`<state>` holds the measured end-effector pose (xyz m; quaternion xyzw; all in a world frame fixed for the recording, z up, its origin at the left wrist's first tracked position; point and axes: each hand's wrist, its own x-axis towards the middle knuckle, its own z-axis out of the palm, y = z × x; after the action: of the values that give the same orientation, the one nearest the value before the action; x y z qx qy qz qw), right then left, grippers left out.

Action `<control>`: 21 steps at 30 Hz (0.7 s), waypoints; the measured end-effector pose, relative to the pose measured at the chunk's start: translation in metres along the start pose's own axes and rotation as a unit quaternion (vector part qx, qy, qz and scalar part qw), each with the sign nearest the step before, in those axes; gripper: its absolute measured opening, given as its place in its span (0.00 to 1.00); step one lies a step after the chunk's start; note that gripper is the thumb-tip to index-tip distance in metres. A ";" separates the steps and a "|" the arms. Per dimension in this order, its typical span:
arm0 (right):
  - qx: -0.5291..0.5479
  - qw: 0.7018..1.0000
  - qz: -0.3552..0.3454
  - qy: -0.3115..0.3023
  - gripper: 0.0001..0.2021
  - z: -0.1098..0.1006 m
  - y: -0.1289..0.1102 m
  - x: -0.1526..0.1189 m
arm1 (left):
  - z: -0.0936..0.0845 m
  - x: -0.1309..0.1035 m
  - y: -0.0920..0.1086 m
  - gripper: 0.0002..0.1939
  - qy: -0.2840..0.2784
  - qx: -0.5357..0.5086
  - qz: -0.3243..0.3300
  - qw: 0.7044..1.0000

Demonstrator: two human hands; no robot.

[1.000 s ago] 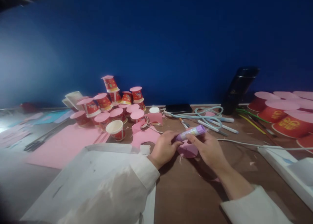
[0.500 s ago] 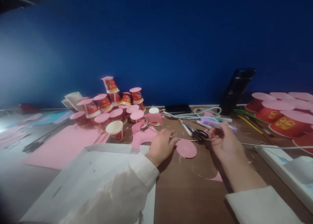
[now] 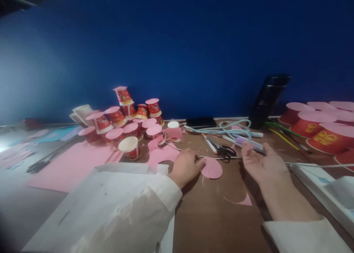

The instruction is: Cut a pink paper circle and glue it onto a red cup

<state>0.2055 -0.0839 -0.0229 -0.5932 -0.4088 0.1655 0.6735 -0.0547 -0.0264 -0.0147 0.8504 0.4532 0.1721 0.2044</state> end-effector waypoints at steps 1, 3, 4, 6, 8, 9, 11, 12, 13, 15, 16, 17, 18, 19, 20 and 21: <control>-0.009 1.000 0.022 -0.015 0.24 0.003 -0.003 -0.003 | 0.001 0.000 0.001 0.18 -0.002 -0.003 -0.002 1.000; -0.072 0.991 0.097 -0.060 0.23 0.010 -0.009 -0.011 | 0.002 0.001 0.002 0.19 -0.008 -0.006 -0.010 1.000; -0.156 0.975 0.123 -0.096 0.24 0.014 -0.013 -0.016 | 0.002 0.001 0.003 0.19 -0.011 -0.005 -0.014 1.000; -0.299 0.934 0.120 -0.157 0.21 0.022 -0.020 -0.026 | 0.003 0.000 0.003 0.19 -0.012 -0.004 -0.018 1.000; -0.348 0.917 0.093 -0.172 0.16 0.030 -0.025 -0.033 | 0.004 -0.001 0.003 0.18 -0.008 -0.002 -0.018 1.000; -0.366 0.910 0.078 -0.178 0.14 0.033 -0.026 -0.035 | 0.005 -0.001 0.003 0.17 -0.007 -0.001 -0.016 1.000; -0.407 0.891 0.056 -0.193 0.12 0.037 -0.025 -0.039 | 0.007 -0.001 0.002 0.17 -0.004 -0.002 -0.012 1.000; -0.422 0.883 0.049 -0.197 0.12 0.038 -0.023 -0.039 | 0.007 -0.001 0.001 0.16 -0.002 -0.005 -0.011 1.000; -0.432 0.879 0.045 -0.200 0.13 0.038 -0.021 -0.040 | 0.008 0.000 0.001 0.16 -0.002 -0.009 -0.012 1.000; -0.426 0.882 0.041 -0.199 0.16 0.037 -0.015 -0.041 | 0.009 0.001 0.000 0.13 -0.003 -0.018 -0.019 1.000; -0.417 0.886 0.041 -0.198 0.17 0.037 -0.011 -0.041 | 0.009 0.002 0.000 0.11 -0.004 -0.024 -0.025 0.999; -0.410 0.889 0.042 -0.198 0.18 0.037 -0.009 -0.041 | 0.009 0.002 0.000 0.09 -0.006 -0.032 -0.030 0.999; -0.405 0.892 0.044 -0.197 0.18 0.037 -0.006 -0.041 | 0.008 0.003 0.000 0.07 -0.008 -0.041 -0.035 0.999; -0.400 0.895 0.047 -0.194 0.18 0.037 -0.005 -0.041 | 0.007 0.003 0.001 0.05 -0.011 -0.053 -0.039 0.998; -0.392 0.898 0.052 -0.193 0.18 0.037 -0.005 -0.040 | 0.006 0.003 0.001 0.05 -0.014 -0.069 -0.043 0.997; -0.379 0.904 0.061 -0.190 0.19 0.037 -0.007 -0.040 | 0.005 0.004 0.001 0.05 -0.019 -0.093 -0.051 0.994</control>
<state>0.1518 -0.0892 -0.0316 -0.7847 -0.5237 0.1489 0.2962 -0.0500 -0.0246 -0.0178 0.8067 0.4740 0.1869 0.2994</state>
